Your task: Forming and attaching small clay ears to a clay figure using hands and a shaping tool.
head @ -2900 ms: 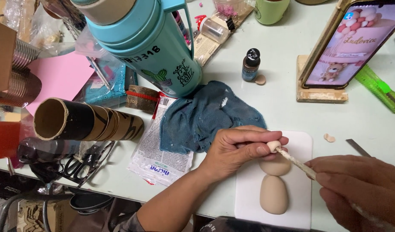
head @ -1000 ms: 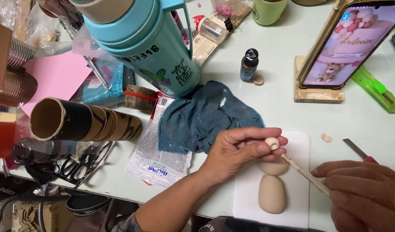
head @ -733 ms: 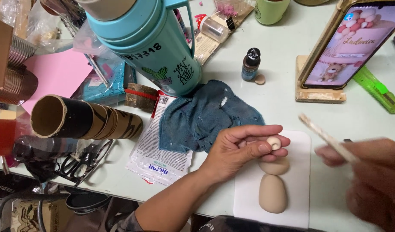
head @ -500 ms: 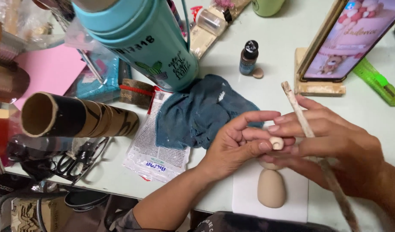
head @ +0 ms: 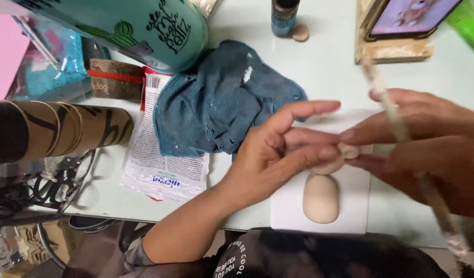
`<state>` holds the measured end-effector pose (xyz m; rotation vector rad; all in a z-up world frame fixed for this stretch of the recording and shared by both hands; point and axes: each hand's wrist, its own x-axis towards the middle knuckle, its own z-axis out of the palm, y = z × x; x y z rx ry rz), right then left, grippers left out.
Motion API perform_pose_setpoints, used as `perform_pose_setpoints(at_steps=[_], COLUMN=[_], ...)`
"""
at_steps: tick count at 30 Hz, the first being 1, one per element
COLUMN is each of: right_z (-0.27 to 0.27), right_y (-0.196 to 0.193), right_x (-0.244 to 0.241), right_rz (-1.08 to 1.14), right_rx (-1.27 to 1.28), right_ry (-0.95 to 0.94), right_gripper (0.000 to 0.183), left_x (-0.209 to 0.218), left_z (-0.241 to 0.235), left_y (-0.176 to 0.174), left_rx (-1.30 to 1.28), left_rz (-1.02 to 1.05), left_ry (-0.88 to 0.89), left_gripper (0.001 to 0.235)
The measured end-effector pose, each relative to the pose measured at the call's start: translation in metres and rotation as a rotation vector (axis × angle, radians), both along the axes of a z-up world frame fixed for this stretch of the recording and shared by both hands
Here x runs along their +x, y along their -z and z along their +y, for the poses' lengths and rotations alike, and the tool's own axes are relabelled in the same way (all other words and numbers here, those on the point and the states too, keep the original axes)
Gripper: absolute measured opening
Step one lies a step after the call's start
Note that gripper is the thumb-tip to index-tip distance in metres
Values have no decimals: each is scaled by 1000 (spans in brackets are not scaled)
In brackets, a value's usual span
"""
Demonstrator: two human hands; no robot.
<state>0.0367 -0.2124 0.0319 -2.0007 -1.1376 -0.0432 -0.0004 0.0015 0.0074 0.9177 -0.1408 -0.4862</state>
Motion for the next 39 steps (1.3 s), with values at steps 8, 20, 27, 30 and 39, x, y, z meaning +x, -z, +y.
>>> perform_pose_setpoints(at_steps=[8, 20, 27, 30, 39], right_z=[-21, -20, -25, -18, -11], right_y=[45, 72, 81, 72, 66], right_x=[10, 11, 11, 7, 10], right_rz=[64, 134, 114, 172, 68], right_rx=[-79, -136, -208, -135, -11], right_ry=[-9, 77, 120, 152, 140], right_gripper=[24, 19, 6, 13, 19], left_x=[15, 15, 16, 16, 18], left_z=[23, 12, 15, 19, 19], left_y=[-17, 13, 6, 2, -5], left_rx=[1251, 1386, 1425, 1329, 1275], left_rz=[-725, -1012, -963, -919, -857], left_ry=[255, 58, 146, 174, 228], left_gripper=[33, 16, 21, 26, 24])
